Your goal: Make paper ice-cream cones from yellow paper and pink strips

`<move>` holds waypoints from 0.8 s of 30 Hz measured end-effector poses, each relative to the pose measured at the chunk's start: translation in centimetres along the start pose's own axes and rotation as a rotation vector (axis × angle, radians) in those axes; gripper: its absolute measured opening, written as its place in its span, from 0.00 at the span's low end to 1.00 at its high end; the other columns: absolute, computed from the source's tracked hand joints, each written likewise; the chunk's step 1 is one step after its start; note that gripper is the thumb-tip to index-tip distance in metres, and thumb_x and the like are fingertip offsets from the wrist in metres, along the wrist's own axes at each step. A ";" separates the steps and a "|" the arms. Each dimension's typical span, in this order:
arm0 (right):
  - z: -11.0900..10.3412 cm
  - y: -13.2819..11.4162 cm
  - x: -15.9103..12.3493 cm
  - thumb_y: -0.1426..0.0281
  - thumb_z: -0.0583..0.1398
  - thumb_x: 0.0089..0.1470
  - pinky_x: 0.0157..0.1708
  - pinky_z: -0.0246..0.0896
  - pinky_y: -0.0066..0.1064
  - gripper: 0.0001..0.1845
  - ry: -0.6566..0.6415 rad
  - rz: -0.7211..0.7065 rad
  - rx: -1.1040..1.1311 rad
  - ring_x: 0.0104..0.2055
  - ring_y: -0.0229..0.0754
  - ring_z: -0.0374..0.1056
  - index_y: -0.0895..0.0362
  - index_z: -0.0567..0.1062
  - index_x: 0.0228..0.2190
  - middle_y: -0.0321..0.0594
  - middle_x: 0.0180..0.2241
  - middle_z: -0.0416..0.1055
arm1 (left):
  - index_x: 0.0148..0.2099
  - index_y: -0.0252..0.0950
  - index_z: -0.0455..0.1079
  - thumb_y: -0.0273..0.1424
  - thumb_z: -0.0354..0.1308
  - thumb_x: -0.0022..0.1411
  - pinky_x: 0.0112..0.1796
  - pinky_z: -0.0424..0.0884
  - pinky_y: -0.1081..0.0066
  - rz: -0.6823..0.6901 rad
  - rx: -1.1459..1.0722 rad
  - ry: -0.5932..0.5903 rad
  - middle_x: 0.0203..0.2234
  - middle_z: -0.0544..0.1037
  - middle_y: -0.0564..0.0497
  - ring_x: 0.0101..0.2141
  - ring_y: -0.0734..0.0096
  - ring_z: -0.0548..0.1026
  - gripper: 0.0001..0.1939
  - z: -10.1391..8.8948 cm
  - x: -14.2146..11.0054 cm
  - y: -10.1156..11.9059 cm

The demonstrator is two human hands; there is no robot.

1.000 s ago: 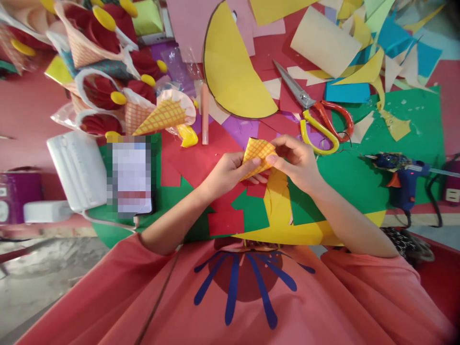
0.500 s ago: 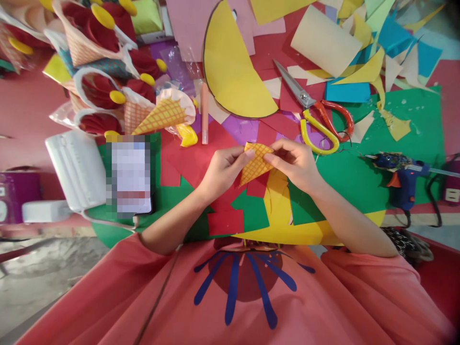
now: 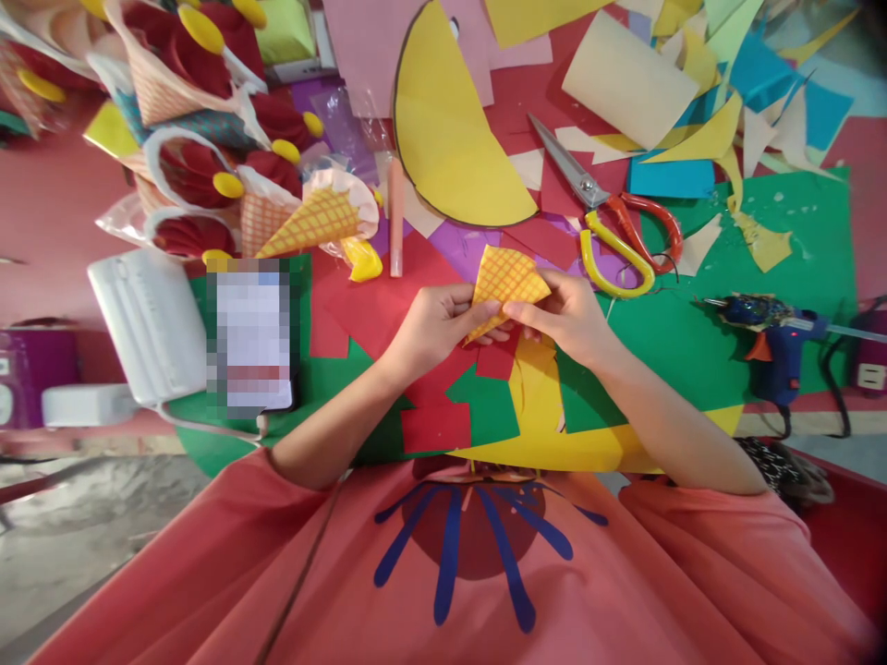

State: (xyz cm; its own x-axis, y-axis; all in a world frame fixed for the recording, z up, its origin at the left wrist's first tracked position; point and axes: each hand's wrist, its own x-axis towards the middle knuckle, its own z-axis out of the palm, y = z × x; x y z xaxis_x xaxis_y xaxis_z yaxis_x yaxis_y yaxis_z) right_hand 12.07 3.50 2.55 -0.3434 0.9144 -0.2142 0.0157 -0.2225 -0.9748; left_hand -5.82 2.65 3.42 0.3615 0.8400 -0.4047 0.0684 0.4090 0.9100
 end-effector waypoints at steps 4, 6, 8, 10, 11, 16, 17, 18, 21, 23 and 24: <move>-0.4 0.0 0.2 0.57 0.69 0.43 0.13 0.53 0.25 0.18 0.036 0.014 0.027 0.15 0.30 0.59 0.55 0.70 0.25 0.28 0.16 0.64 | 0.39 0.31 0.72 0.49 0.64 0.53 0.29 0.77 0.78 -0.051 -0.012 -0.055 0.29 0.82 0.46 0.29 0.69 0.82 0.25 -0.1 -0.1 0.2; -0.6 -0.1 0.3 0.57 0.69 0.43 0.12 0.53 0.24 0.18 0.063 0.011 0.047 0.15 0.29 0.59 0.56 0.69 0.24 0.27 0.15 0.63 | 0.37 0.31 0.72 0.48 0.65 0.52 0.29 0.77 0.78 -0.089 -0.018 -0.074 0.28 0.82 0.46 0.28 0.70 0.81 0.23 -0.2 -0.1 0.3; -0.7 -0.2 0.5 0.57 0.69 0.43 0.12 0.53 0.23 0.19 0.072 0.009 0.064 0.15 0.28 0.59 0.56 0.69 0.24 0.28 0.16 0.64 | 0.36 0.31 0.73 0.46 0.65 0.53 0.28 0.77 0.78 -0.105 -0.021 -0.061 0.28 0.82 0.46 0.27 0.71 0.81 0.22 -0.3 0.0 0.2; -0.8 -0.2 0.5 0.55 0.68 0.44 0.12 0.54 0.23 0.19 0.069 0.008 0.080 0.15 0.29 0.60 0.56 0.69 0.24 0.28 0.16 0.65 | 0.37 0.30 0.73 0.45 0.64 0.55 0.27 0.76 0.78 -0.100 -0.025 -0.039 0.27 0.82 0.47 0.26 0.72 0.81 0.20 -0.3 0.1 0.2; -0.8 -0.2 0.6 0.55 0.68 0.44 0.11 0.53 0.23 0.20 0.072 0.008 0.087 0.15 0.29 0.61 0.56 0.68 0.24 0.29 0.16 0.65 | 0.37 0.30 0.73 0.44 0.64 0.55 0.27 0.76 0.78 -0.093 -0.033 -0.030 0.27 0.82 0.47 0.26 0.72 0.81 0.20 -0.3 0.1 0.1; -1.2 -0.3 0.7 0.54 0.67 0.45 0.10 0.53 0.22 0.21 0.141 -0.015 0.084 0.14 0.28 0.60 0.56 0.67 0.22 0.29 0.17 0.67 | 0.36 0.30 0.73 0.42 0.65 0.55 0.27 0.76 0.79 -0.079 -0.105 -0.062 0.27 0.82 0.47 0.25 0.72 0.81 0.17 -0.4 0.1 0.3; -1.3 -0.3 0.7 0.54 0.67 0.45 0.10 0.52 0.22 0.21 0.155 -0.019 0.083 0.14 0.28 0.60 0.56 0.67 0.21 0.29 0.17 0.66 | 0.35 0.31 0.72 0.41 0.65 0.55 0.26 0.76 0.80 -0.084 -0.108 -0.071 0.27 0.82 0.48 0.25 0.72 0.81 0.17 -0.5 0.1 0.3; -1.4 -0.3 0.7 0.55 0.67 0.46 0.10 0.52 0.22 0.21 0.165 -0.020 0.084 0.13 0.27 0.59 0.56 0.67 0.21 0.28 0.17 0.66 | 0.35 0.31 0.72 0.40 0.65 0.56 0.26 0.76 0.80 -0.087 -0.106 -0.075 0.26 0.82 0.48 0.25 0.73 0.80 0.16 -0.5 0.1 0.4; -1.5 -0.4 0.8 0.55 0.67 0.46 0.09 0.52 0.22 0.20 0.172 -0.014 0.095 0.13 0.27 0.59 0.56 0.67 0.21 0.28 0.16 0.66 | 0.33 0.30 0.72 0.39 0.64 0.57 0.26 0.75 0.80 -0.092 -0.074 -0.059 0.25 0.82 0.48 0.24 0.74 0.80 0.15 -0.6 0.1 0.5; -1.5 -0.4 0.8 0.55 0.67 0.45 0.09 0.52 0.21 0.21 0.174 -0.016 0.100 0.13 0.27 0.59 0.55 0.67 0.21 0.28 0.16 0.66 | 0.33 0.30 0.71 0.39 0.63 0.58 0.26 0.75 0.80 -0.096 -0.051 -0.043 0.25 0.82 0.48 0.23 0.74 0.79 0.15 -0.5 0.1 0.5; -1.5 -0.4 0.8 0.54 0.67 0.45 0.09 0.52 0.21 0.21 0.183 -0.019 0.099 0.13 0.27 0.59 0.55 0.66 0.22 0.28 0.16 0.66 | 0.34 0.30 0.72 0.39 0.63 0.58 0.26 0.75 0.79 -0.101 -0.045 -0.040 0.25 0.82 0.48 0.23 0.74 0.79 0.15 -0.5 0.1 0.5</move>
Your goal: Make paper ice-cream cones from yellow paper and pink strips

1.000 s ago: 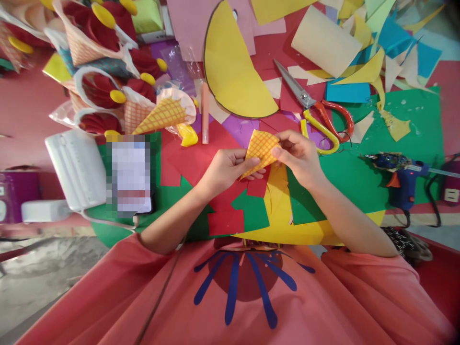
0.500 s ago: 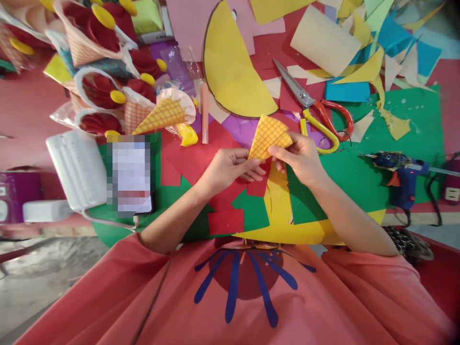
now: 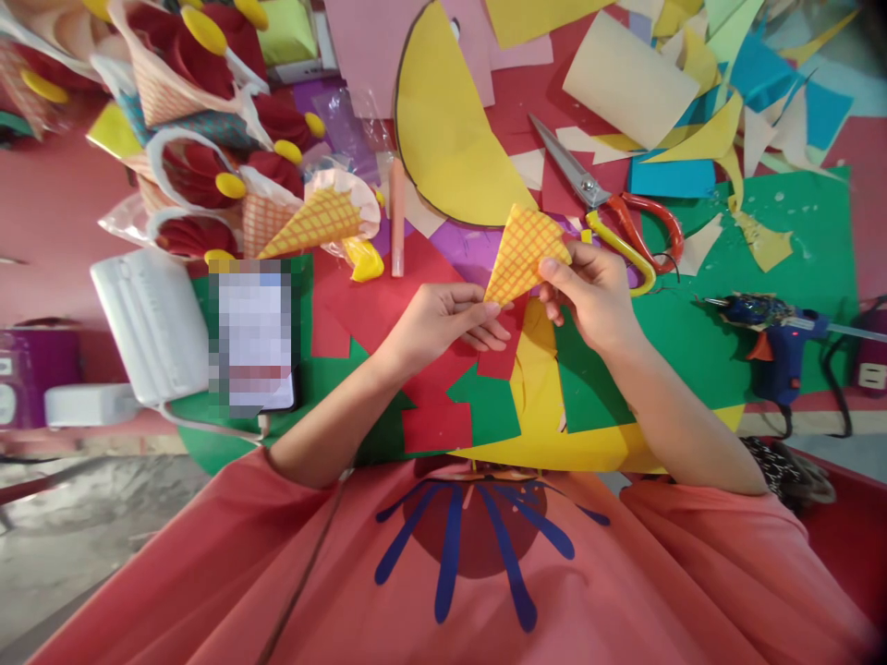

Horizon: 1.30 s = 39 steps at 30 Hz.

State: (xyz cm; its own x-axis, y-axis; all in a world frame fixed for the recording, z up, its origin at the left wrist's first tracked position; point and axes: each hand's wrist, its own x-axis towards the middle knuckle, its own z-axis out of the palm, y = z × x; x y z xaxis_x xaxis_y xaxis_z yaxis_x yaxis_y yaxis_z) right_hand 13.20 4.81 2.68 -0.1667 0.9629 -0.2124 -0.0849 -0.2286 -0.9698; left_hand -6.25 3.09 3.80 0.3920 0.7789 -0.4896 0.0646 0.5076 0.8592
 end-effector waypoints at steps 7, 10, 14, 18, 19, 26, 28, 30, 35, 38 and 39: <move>-0.2 -0.1 0.1 0.52 0.66 0.46 0.11 0.54 0.21 0.21 0.048 -0.039 -0.039 0.14 0.28 0.59 0.54 0.66 0.23 0.27 0.17 0.65 | 0.36 0.30 0.73 0.39 0.62 0.58 0.28 0.75 0.77 -0.001 -0.009 -0.021 0.26 0.82 0.47 0.25 0.72 0.80 0.15 -0.1 -0.1 -0.1; -0.1 0.1 0.0 0.52 0.66 0.46 0.12 0.54 0.22 0.22 -0.001 -0.063 -0.035 0.14 0.28 0.58 0.54 0.66 0.22 0.27 0.17 0.65 | 0.37 0.30 0.73 0.44 0.64 0.55 0.30 0.76 0.77 0.004 -0.079 -0.086 0.30 0.82 0.45 0.29 0.70 0.81 0.19 -0.3 0.0 -0.1; 0.0 0.2 -0.4 0.54 0.66 0.47 0.16 0.55 0.24 0.19 -0.148 -0.086 -0.069 0.18 0.29 0.59 0.56 0.69 0.23 0.29 0.19 0.64 | 0.38 0.30 0.72 0.50 0.57 0.58 0.28 0.75 0.75 -0.157 -0.316 -0.344 0.28 0.81 0.45 0.26 0.70 0.79 0.24 -0.5 0.4 0.0; 0.1 0.1 -0.5 0.57 0.67 0.48 0.25 0.60 0.26 0.16 -0.242 -0.161 -0.139 0.26 0.31 0.63 0.56 0.73 0.24 0.32 0.24 0.67 | 0.37 0.32 0.71 0.40 0.63 0.55 0.22 0.70 0.79 -0.255 -0.440 -0.479 0.22 0.76 0.53 0.19 0.78 0.73 0.16 -0.5 0.5 0.0; 0.1 0.1 -0.5 0.56 0.67 0.47 0.26 0.61 0.26 0.16 -0.238 -0.175 -0.145 0.27 0.32 0.63 0.56 0.73 0.26 0.33 0.25 0.68 | 0.36 0.32 0.70 0.38 0.65 0.53 0.20 0.68 0.80 -0.237 -0.449 -0.448 0.20 0.74 0.56 0.17 0.80 0.71 0.15 -0.5 0.5 0.0; 0.0 0.3 -0.1 0.44 0.53 0.55 0.16 0.54 0.27 0.24 -0.105 0.044 -0.102 0.21 0.35 0.63 0.52 0.70 0.33 0.33 0.22 0.64 | 0.35 0.37 0.56 0.37 0.62 0.58 0.22 0.70 0.80 0.160 -0.248 0.024 0.22 0.76 0.58 0.19 0.78 0.75 0.16 0.3 0.5 -0.5; 0.0 0.0 -0.4 0.45 0.56 0.52 0.16 0.53 0.27 0.23 -0.104 0.031 -0.142 0.20 0.35 0.62 0.53 0.68 0.28 0.32 0.19 0.62 | 0.36 0.38 0.55 0.39 0.60 0.59 0.25 0.72 0.79 0.183 -0.169 0.061 0.24 0.77 0.57 0.22 0.76 0.78 0.16 0.5 0.3 -0.6; 0.1 -0.4 -0.7 0.49 0.61 0.50 0.17 0.52 0.26 0.22 -0.086 -0.021 -0.212 0.19 0.32 0.60 0.54 0.66 0.24 0.30 0.18 0.60 | 0.39 0.37 0.57 0.39 0.60 0.59 0.27 0.74 0.78 0.153 -0.138 0.036 0.25 0.78 0.55 0.25 0.74 0.79 0.16 0.6 0.2 -0.7; 0.6 -0.7 -1.1 0.58 0.62 0.54 0.21 0.50 0.26 0.18 -0.177 -0.164 -0.321 0.21 0.29 0.54 0.56 0.66 0.22 0.29 0.19 0.58 | 0.43 0.30 0.68 0.40 0.63 0.57 0.26 0.75 0.77 -0.049 -0.173 -0.174 0.33 0.82 0.43 0.27 0.71 0.80 0.18 0.7 0.0 -0.4; 0.5 -0.5 -1.2 0.59 0.60 0.56 0.23 0.53 0.25 0.16 -0.204 -0.200 -0.383 0.23 0.30 0.57 0.56 0.68 0.24 0.30 0.21 0.62 | 0.37 0.28 0.72 0.39 0.60 0.60 0.23 0.73 0.79 -0.099 -0.194 -0.223 0.36 0.81 0.41 0.26 0.75 0.78 0.16 0.8 0.1 -0.4; 0.3 -0.6 -1.2 0.59 0.59 0.57 0.24 0.55 0.25 0.15 -0.195 -0.202 -0.418 0.24 0.31 0.59 0.56 0.70 0.26 0.31 0.22 0.64 | 0.37 0.28 0.72 0.39 0.59 0.60 0.21 0.70 0.80 -0.087 -0.207 -0.218 0.36 0.81 0.41 0.24 0.76 0.77 0.16 0.8 0.2 -0.4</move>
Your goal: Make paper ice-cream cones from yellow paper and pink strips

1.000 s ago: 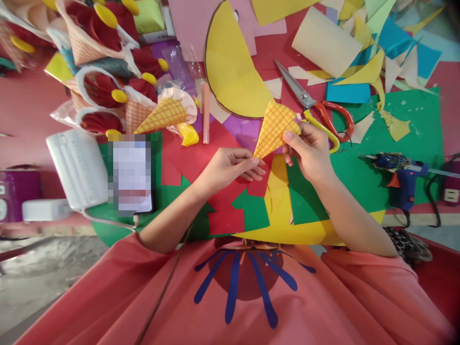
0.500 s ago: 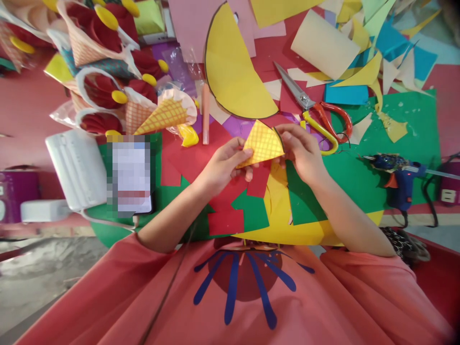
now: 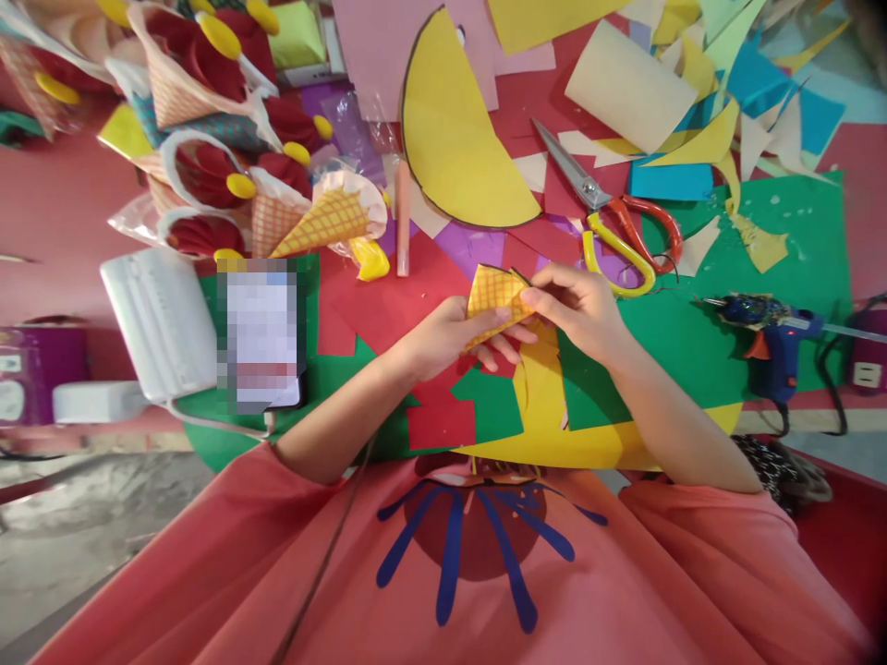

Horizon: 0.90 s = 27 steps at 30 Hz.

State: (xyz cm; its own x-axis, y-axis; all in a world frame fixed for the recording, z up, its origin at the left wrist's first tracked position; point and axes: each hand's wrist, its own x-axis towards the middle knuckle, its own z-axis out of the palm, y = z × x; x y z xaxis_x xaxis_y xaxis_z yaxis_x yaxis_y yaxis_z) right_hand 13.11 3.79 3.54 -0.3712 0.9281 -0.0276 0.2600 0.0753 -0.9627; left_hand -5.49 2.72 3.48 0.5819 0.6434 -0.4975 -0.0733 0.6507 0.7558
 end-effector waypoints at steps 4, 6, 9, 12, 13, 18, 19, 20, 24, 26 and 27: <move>-2.7 -0.8 0.2 0.60 0.54 0.61 0.33 0.65 0.27 0.13 0.123 0.020 -0.325 0.35 0.36 0.70 0.54 0.73 0.40 0.37 0.34 0.73 | 0.40 0.29 0.72 0.38 0.58 0.62 0.13 0.54 0.81 0.063 -0.022 0.067 0.29 0.81 0.46 0.16 0.84 0.67 0.15 0.0 0.0 -0.1; -4.7 -1.4 0.4 0.66 0.55 0.60 0.43 0.67 0.33 0.13 0.201 0.013 -0.637 0.43 0.41 0.71 0.56 0.72 0.45 0.43 0.41 0.73 | 0.39 0.30 0.71 0.37 0.58 0.62 0.14 0.50 0.81 0.088 -0.038 0.102 0.24 0.79 0.50 0.14 0.86 0.63 0.13 0.0 -0.1 0.0; -7.0 -2.2 1.2 0.71 0.58 0.57 0.53 0.61 0.48 0.21 0.105 0.152 -1.193 0.54 0.57 0.65 0.61 0.70 0.52 0.54 0.48 0.71 | 0.36 0.31 0.71 0.37 0.57 0.61 0.15 0.49 0.81 0.120 -0.052 0.143 0.19 0.75 0.54 0.14 0.86 0.59 0.13 0.0 -0.2 0.1; -7.9 -2.6 2.1 0.70 0.60 0.55 0.46 0.63 0.48 0.26 -0.094 0.358 -1.297 0.50 0.61 0.68 0.66 0.66 0.54 0.59 0.44 0.71 | 0.36 0.31 0.72 0.41 0.54 0.62 0.15 0.46 0.79 0.109 -0.015 0.188 0.16 0.72 0.55 0.13 0.86 0.56 0.16 0.0 -0.3 0.1; -7.9 -2.7 2.5 0.70 0.61 0.55 0.44 0.63 0.47 0.28 -0.110 0.403 -1.276 0.49 0.60 0.68 0.66 0.65 0.55 0.60 0.45 0.70 | 0.36 0.32 0.72 0.42 0.53 0.62 0.15 0.46 0.78 0.110 -0.005 0.199 0.16 0.72 0.55 0.12 0.85 0.55 0.17 0.0 -0.3 0.1; -7.6 -2.3 4.0 0.68 0.64 0.49 0.38 0.59 0.42 0.38 -0.122 0.461 -1.226 0.45 0.58 0.69 0.61 0.60 0.60 0.59 0.48 0.67 | 0.34 0.33 0.72 0.42 0.55 0.61 0.14 0.46 0.78 0.143 -0.007 0.218 0.15 0.70 0.57 0.12 0.86 0.54 0.16 0.1 -0.4 0.1; -7.6 -2.1 4.2 0.68 0.64 0.49 0.37 0.58 0.41 0.37 -0.112 0.459 -1.222 0.45 0.58 0.69 0.62 0.61 0.59 0.59 0.47 0.67 | 0.34 0.33 0.72 0.41 0.56 0.60 0.14 0.46 0.78 0.147 -0.006 0.216 0.15 0.69 0.57 0.12 0.87 0.53 0.14 0.1 -0.4 0.1; -7.6 -2.0 4.4 0.69 0.64 0.49 0.38 0.58 0.41 0.35 -0.094 0.455 -1.217 0.45 0.58 0.69 0.62 0.63 0.58 0.60 0.47 0.67 | 0.34 0.33 0.72 0.39 0.58 0.59 0.14 0.46 0.79 0.156 -0.002 0.214 0.15 0.69 0.58 0.12 0.87 0.53 0.13 0.1 -0.4 0.2; -7.4 -2.0 4.3 0.67 0.63 0.51 0.41 0.59 0.43 0.31 0.014 0.383 -1.226 0.48 0.58 0.67 0.64 0.67 0.55 0.62 0.48 0.66 | 0.35 0.32 0.72 0.39 0.59 0.59 0.14 0.49 0.79 0.205 0.027 0.219 0.15 0.70 0.57 0.11 0.87 0.56 0.13 0.0 -0.4 0.3; -7.5 -2.7 3.8 0.66 0.63 0.51 0.41 0.60 0.44 0.29 0.068 0.335 -1.230 0.47 0.57 0.67 0.60 0.69 0.54 0.60 0.47 0.68 | 0.35 0.32 0.73 0.40 0.59 0.60 0.14 0.50 0.79 0.219 0.031 0.221 0.16 0.72 0.56 0.12 0.86 0.59 0.14 0.0 -0.4 0.2; -7.7 -3.2 3.4 0.67 0.63 0.50 0.42 0.60 0.44 0.28 0.128 0.314 -1.220 0.46 0.56 0.67 0.57 0.70 0.53 0.58 0.46 0.69 | 0.35 0.32 0.73 0.40 0.59 0.60 0.14 0.50 0.79 0.226 0.029 0.222 0.17 0.73 0.56 0.12 0.86 0.60 0.14 0.0 -0.4 0.2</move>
State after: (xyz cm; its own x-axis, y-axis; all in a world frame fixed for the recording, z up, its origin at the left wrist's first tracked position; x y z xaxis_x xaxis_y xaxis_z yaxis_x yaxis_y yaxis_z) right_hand 17.89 9.50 8.62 -0.0737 0.9904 -0.1168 0.9966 0.0690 -0.0444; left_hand -5.75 2.60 3.76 0.3622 0.8450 -0.3934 -0.1554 0.4709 0.8684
